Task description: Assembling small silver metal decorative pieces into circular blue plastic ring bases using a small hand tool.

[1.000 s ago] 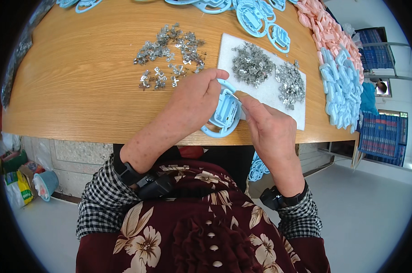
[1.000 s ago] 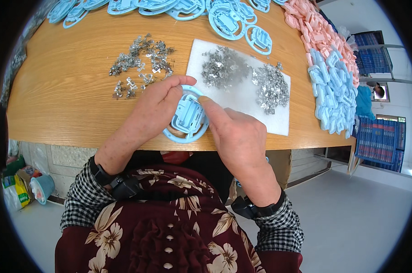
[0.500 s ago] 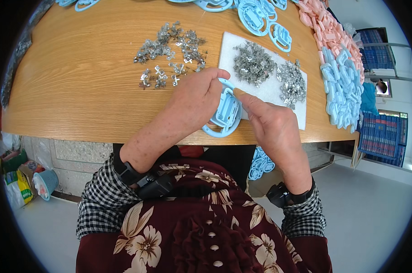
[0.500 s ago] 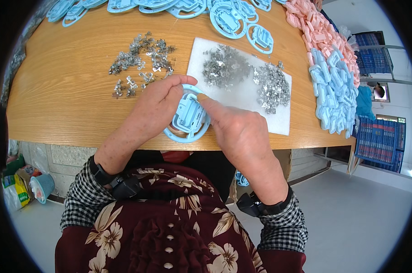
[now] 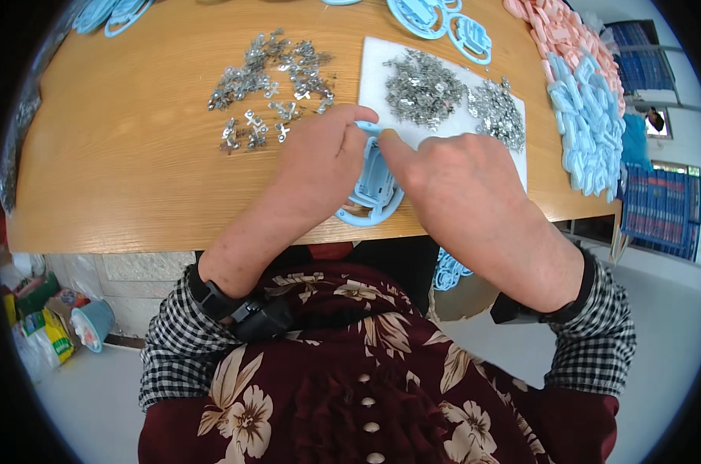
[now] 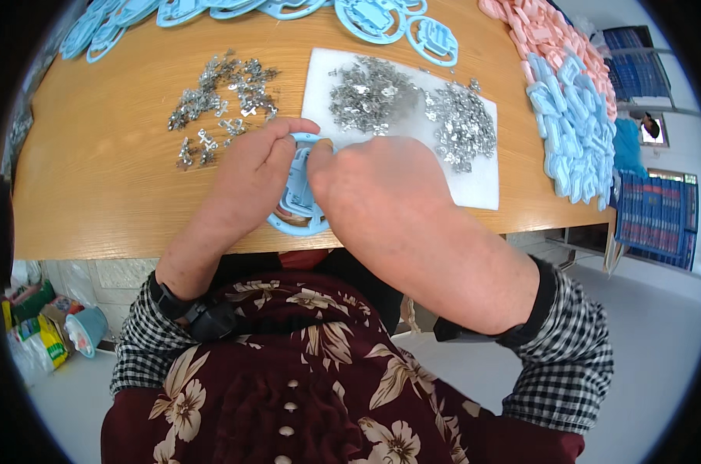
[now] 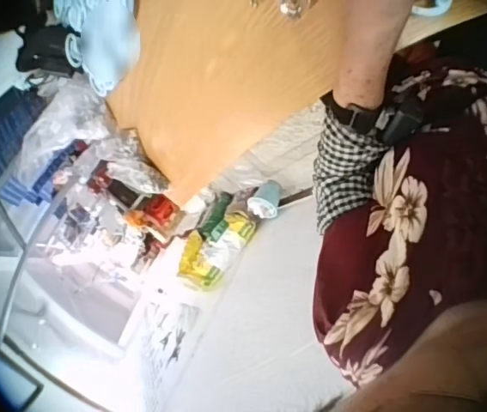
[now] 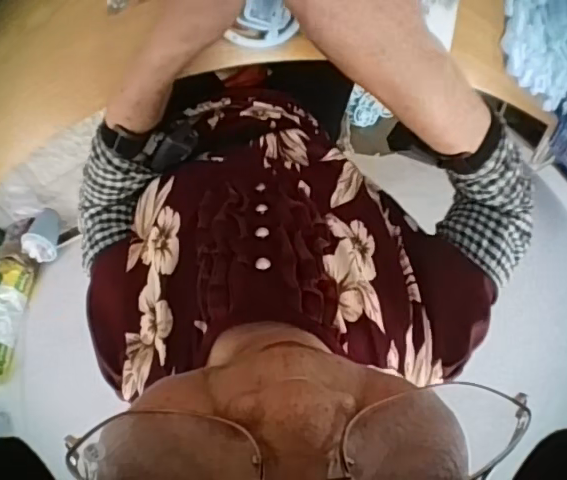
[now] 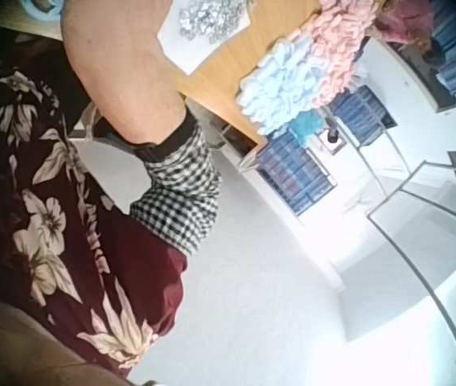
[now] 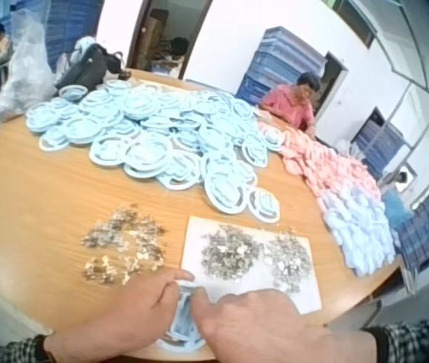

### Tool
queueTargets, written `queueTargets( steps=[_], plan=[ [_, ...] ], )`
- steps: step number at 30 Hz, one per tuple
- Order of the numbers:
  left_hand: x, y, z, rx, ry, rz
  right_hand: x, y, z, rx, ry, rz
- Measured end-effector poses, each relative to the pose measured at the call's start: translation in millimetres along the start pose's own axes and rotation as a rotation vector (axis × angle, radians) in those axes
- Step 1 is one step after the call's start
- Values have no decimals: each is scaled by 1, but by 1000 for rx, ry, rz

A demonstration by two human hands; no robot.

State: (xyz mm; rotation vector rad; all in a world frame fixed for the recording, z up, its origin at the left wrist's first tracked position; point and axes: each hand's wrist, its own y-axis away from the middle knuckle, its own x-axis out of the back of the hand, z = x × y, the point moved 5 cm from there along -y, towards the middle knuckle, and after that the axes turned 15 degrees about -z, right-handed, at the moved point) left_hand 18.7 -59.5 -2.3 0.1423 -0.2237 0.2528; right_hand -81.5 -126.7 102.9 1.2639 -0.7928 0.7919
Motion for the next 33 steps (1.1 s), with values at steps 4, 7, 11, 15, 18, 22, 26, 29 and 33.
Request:
queueTargets(
  steps=[4,7,11,15,18,22,26,29,33],
  plan=[
    [1,0,0,42,108,-30,-5,5,9,40,-38,72],
    [-1,2,10,129,180,-88,-21,14,15,-28,-95,134],
    [-1,-2,9,83,97,-55,-31,18,14,-110,-107,159],
    [0,-1,1,66,91,-34,-28,17,13,-73,-68,182],
    [0,1,8,84,83,-52,-23,17,11,-62,-21,164],
    [-2,-2,9,71,27,-59,-14,12,4,-51,39,61],
    [1,-4,4,65,11,-36,-11,5,-2,0,147,45],
    [4,-1,3,84,210,-52,-18,10,17,17,-7,153],
    [-1,-2,6,124,566,-120,-67,22,43,-156,-1069,353]
  ],
)
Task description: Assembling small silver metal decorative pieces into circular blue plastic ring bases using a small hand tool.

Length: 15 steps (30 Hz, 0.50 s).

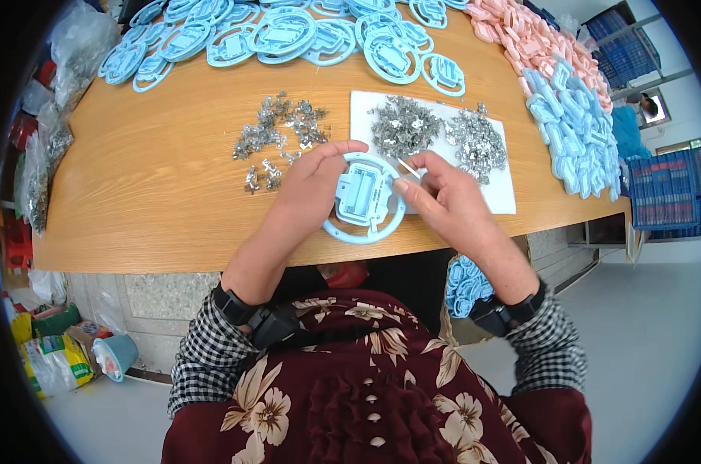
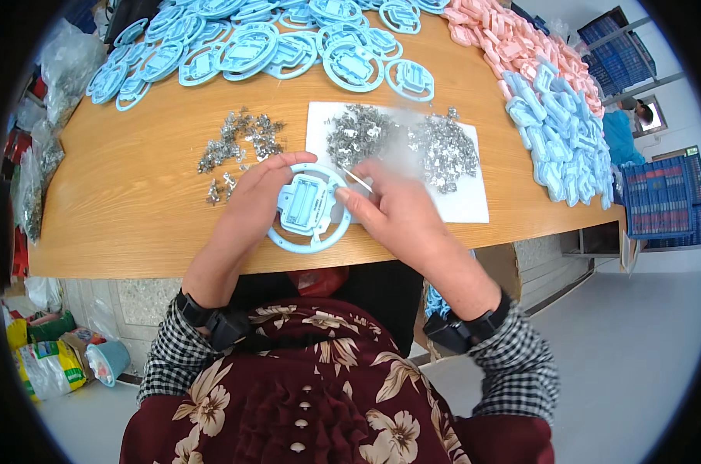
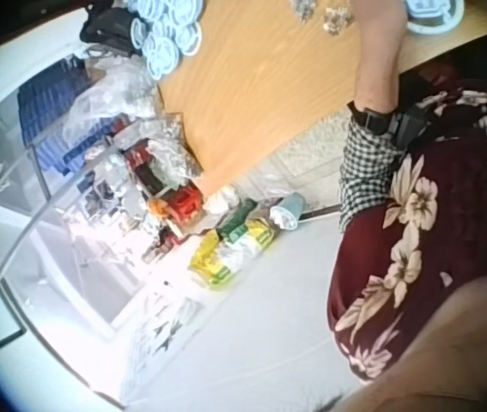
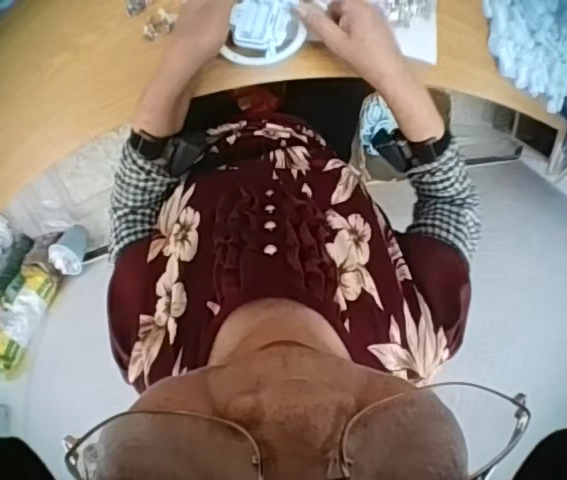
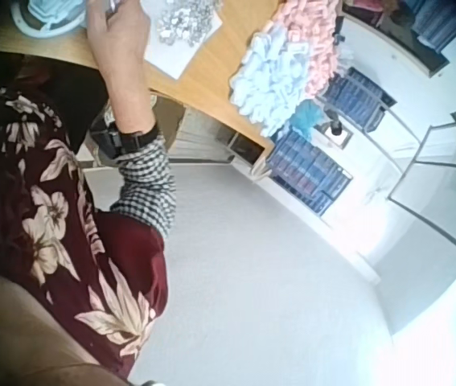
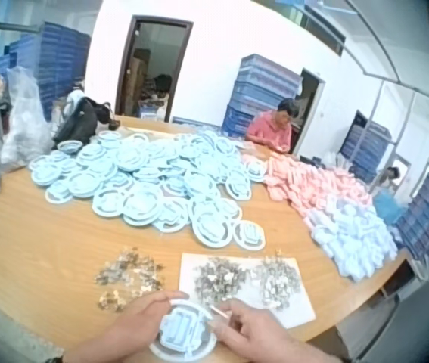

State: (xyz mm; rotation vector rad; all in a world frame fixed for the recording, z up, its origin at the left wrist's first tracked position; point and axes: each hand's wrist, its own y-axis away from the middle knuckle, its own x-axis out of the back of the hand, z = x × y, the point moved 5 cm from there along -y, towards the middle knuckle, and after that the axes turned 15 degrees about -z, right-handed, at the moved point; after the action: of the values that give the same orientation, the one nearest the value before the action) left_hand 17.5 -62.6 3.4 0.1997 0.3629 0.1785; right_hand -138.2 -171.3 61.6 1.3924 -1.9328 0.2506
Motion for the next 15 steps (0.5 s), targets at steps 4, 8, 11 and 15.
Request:
queueTargets(
  steps=[4,8,11,15],
  plan=[
    [-13,4,1,-77,39,-125,-32,1,23,-58,-973,-112],
    [-23,13,8,-112,-365,-200,-15,10,16,-89,-889,-142],
    [-25,16,10,-261,-567,-196,-13,14,2,-15,-959,-145],
    [-20,13,-5,-154,87,-268,-14,17,-4,202,-857,22]
  ],
)
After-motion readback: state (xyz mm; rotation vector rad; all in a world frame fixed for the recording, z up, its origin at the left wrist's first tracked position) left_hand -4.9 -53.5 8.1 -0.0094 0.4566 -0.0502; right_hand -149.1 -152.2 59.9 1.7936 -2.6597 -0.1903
